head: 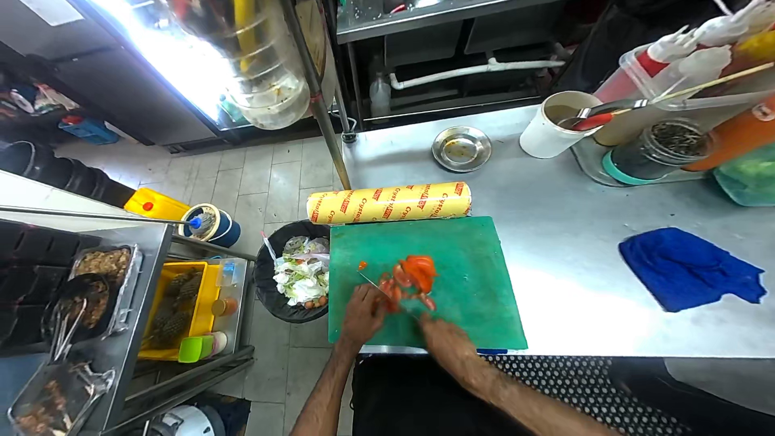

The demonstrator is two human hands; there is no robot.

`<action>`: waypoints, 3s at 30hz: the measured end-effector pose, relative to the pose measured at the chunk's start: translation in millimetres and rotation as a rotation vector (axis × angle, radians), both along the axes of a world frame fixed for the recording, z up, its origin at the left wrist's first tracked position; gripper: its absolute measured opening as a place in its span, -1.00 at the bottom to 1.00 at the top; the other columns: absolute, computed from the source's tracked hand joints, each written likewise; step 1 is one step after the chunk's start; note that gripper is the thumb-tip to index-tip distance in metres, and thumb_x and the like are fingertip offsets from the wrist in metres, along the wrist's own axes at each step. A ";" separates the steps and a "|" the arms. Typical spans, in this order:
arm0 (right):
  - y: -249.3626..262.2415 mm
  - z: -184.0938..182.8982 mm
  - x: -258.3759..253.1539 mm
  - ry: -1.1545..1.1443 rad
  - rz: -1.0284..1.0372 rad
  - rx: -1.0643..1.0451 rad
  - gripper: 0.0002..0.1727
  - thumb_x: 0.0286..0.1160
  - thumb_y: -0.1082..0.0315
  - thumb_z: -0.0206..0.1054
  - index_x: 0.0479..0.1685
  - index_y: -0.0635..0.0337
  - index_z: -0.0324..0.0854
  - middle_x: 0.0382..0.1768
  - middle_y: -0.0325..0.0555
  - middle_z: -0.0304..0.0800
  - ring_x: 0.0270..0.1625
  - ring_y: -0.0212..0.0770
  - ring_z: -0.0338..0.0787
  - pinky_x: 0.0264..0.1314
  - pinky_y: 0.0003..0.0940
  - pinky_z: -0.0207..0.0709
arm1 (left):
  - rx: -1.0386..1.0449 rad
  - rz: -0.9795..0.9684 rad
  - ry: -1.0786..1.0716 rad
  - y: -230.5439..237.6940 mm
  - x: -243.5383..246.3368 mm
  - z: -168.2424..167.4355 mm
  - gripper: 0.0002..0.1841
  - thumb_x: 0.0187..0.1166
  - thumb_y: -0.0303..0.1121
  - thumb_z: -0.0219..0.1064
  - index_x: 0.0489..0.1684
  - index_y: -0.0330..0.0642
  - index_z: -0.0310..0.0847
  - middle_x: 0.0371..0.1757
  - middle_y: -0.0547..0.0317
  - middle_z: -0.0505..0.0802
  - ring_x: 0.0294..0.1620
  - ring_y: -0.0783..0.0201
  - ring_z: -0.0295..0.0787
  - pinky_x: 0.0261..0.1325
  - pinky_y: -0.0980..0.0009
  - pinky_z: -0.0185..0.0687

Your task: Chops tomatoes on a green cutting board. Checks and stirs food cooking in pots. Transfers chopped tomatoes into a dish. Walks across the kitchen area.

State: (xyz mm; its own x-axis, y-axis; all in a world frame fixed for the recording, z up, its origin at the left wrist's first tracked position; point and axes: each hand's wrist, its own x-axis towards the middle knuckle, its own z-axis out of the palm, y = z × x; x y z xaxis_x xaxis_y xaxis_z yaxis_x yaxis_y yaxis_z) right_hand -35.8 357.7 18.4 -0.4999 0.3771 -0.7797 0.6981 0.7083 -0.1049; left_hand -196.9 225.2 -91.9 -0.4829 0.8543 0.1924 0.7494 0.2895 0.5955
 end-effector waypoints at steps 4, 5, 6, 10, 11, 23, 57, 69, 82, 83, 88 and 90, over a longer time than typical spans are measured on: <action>0.0 -28.4 -12.9 0.084 -0.003 0.004 -0.64 0.80 0.35 -0.05 0.44 0.23 0.39 0.03 0.30 0.80 0.10 0.35 0.86 0.05 0.21 0.73 | 0.022 0.002 -0.007 -1.9 0.6 -3.4 -0.80 0.59 -0.22 0.32 -0.09 -0.09 0.80 0.05 0.15 0.85 0.22 0.23 0.75 0.36 0.32 0.69; 0.6 -29.7 -15.2 0.096 -0.005 -0.008 -0.63 0.83 0.31 -0.07 0.45 0.23 0.39 0.05 0.31 0.79 0.11 0.35 0.85 0.06 0.22 0.73 | 0.026 -0.002 -0.006 -2.8 1.5 -2.5 -0.80 0.58 -0.22 0.33 -0.09 -0.09 0.79 0.04 0.16 0.84 0.22 0.23 0.75 0.35 0.32 0.69; 3.8 -31.6 -17.0 0.116 -0.003 -0.015 -0.62 0.85 0.27 -0.09 0.46 0.23 0.40 0.06 0.31 0.79 0.12 0.35 0.85 0.06 0.23 0.72 | 0.033 -0.003 -0.008 -2.0 1.4 -0.9 -0.80 0.56 -0.22 0.34 -0.07 -0.09 0.79 0.05 0.15 0.84 0.23 0.23 0.74 0.36 0.31 0.69; 16.6 -9.7 -20.9 0.130 0.027 -0.050 -0.56 0.83 0.25 -0.04 0.52 0.29 0.36 0.20 0.38 0.71 0.19 0.39 0.80 0.11 0.27 0.70 | 0.078 0.057 -0.024 -5.9 0.8 3.2 -0.73 0.54 -0.15 0.36 -0.09 -0.15 0.80 0.06 0.07 0.85 0.22 0.18 0.77 0.33 0.26 0.71; 15.4 2.0 -19.1 0.118 0.034 -0.055 -0.57 0.81 0.27 -0.02 0.50 0.30 0.39 0.18 0.39 0.72 0.18 0.40 0.80 0.10 0.28 0.70 | 0.081 0.060 -0.033 -8.4 0.1 3.0 -0.74 0.55 -0.15 0.36 -0.10 -0.15 0.80 0.05 0.08 0.85 0.20 0.19 0.77 0.32 0.26 0.72; -11.3 -30.0 -20.3 0.105 -0.006 -0.015 -0.64 0.82 0.31 -0.05 0.43 0.24 0.41 0.04 0.30 0.80 0.12 0.34 0.85 0.07 0.23 0.72 | 0.076 0.008 -0.032 -14.7 3.6 -5.6 -0.83 0.60 -0.25 0.33 -0.13 -0.08 0.82 0.01 0.19 0.86 0.17 0.27 0.78 0.30 0.33 0.73; -22.6 1.6 -47.2 0.074 0.059 -0.067 -0.61 0.73 0.40 0.05 0.47 0.28 0.41 0.15 0.31 0.76 0.18 0.34 0.82 0.08 0.23 0.73 | 0.028 -0.017 0.001 -42.8 3.4 7.3 -0.80 0.50 -0.24 0.40 -0.05 -0.07 0.82 0.04 0.13 0.85 0.20 0.22 0.77 0.31 0.29 0.73; -36.1 -24.9 -36.0 0.109 0.006 -0.072 -0.57 0.76 0.35 0.02 0.55 0.25 0.35 0.09 0.31 0.78 0.15 0.33 0.84 0.09 0.22 0.72 | 0.005 -0.024 0.010 -45.7 5.4 0.7 -0.82 0.61 -0.28 0.33 -0.05 -0.03 0.84 0.01 0.16 0.87 0.16 0.24 0.79 0.30 0.31 0.73; -36.2 -24.2 -30.8 0.135 -0.012 -0.108 -0.56 0.86 0.21 -0.09 0.51 0.26 0.38 0.11 0.32 0.77 0.18 0.33 0.83 0.13 0.22 0.70 | -0.015 0.009 0.054 -44.0 9.4 0.7 -0.82 0.65 -0.33 0.30 -0.07 -0.09 0.86 0.04 0.11 0.89 0.18 0.19 0.81 0.35 0.29 0.72; -33.9 -15.1 -32.7 0.120 0.000 -0.114 -0.57 0.84 0.25 -0.06 0.50 0.28 0.38 0.13 0.33 0.76 0.19 0.34 0.82 0.13 0.22 0.70 | -0.016 0.004 0.057 -43.9 8.3 0.0 -0.81 0.66 -0.33 0.29 -0.06 -0.09 0.86 0.05 0.12 0.88 0.20 0.20 0.81 0.36 0.30 0.71; -29.3 0.5 -17.5 0.081 -0.001 -0.162 -0.62 0.80 0.24 0.01 0.36 0.29 0.49 0.16 0.33 0.73 0.22 0.32 0.79 0.14 0.22 0.70 | -0.007 0.017 0.084 -45.7 9.3 -4.0 -0.80 0.69 -0.33 0.29 -0.03 -0.09 0.86 0.06 0.11 0.89 0.18 0.21 0.82 0.35 0.33 0.72; -30.1 -26.6 -12.8 0.142 -0.017 -0.167 -0.56 0.86 0.13 -0.07 0.39 0.26 0.48 0.13 0.32 0.75 0.21 0.33 0.80 0.16 0.22 0.69 | 0.010 0.030 0.097 -44.2 10.4 -4.8 -0.81 0.68 -0.34 0.29 -0.03 -0.07 0.87 0.05 0.12 0.89 0.16 0.22 0.83 0.32 0.34 0.73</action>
State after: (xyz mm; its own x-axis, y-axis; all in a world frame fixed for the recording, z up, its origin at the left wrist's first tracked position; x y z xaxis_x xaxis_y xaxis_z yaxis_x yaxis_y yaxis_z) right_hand -48.7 327.5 -8.2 -0.6038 0.2580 -0.7542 0.6793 0.6615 -0.3176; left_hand -186.5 180.9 -96.7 -0.4866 0.8377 0.2480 0.7950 0.3069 0.5232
